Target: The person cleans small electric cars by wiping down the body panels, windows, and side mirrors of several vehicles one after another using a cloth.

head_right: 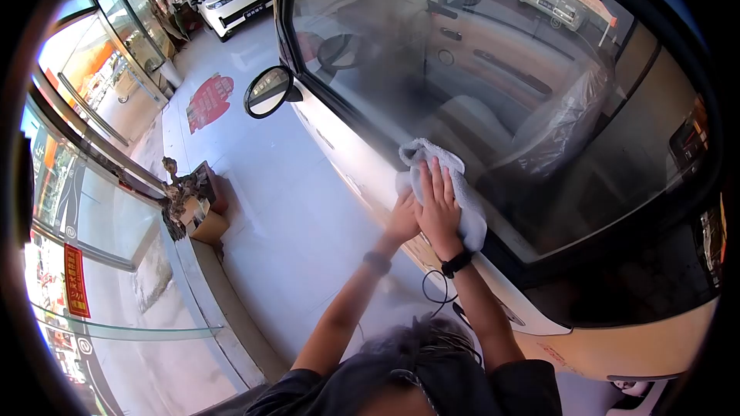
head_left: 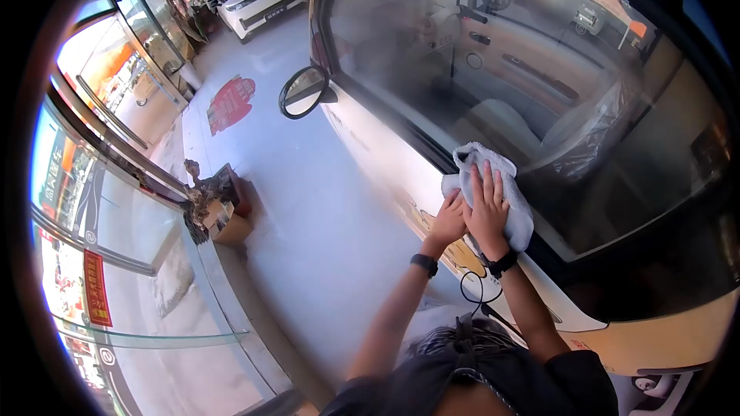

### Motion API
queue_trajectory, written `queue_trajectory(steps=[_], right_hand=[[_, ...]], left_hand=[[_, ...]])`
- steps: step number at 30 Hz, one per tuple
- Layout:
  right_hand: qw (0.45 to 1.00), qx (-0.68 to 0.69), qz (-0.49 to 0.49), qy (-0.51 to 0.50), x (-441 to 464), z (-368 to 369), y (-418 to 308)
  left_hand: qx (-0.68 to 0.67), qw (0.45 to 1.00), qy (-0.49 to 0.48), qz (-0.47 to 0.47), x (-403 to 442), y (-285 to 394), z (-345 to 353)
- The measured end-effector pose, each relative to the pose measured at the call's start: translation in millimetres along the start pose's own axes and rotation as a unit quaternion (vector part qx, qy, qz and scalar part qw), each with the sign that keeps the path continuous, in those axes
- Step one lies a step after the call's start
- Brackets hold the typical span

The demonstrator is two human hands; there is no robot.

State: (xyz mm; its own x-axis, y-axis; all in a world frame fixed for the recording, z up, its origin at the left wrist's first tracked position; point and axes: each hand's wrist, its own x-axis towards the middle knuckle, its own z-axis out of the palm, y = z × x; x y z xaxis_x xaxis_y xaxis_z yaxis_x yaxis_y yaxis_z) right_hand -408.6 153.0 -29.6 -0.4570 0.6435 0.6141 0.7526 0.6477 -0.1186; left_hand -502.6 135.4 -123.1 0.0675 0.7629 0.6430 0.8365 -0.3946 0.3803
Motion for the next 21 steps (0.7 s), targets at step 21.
queue_trajectory(steps=[21], right_hand=[[0.723, 0.645, 0.212, -0.13, 180, 181, -193]], left_hand=[[0.079, 0.975, 0.158, -0.136, 30, -207, -240]])
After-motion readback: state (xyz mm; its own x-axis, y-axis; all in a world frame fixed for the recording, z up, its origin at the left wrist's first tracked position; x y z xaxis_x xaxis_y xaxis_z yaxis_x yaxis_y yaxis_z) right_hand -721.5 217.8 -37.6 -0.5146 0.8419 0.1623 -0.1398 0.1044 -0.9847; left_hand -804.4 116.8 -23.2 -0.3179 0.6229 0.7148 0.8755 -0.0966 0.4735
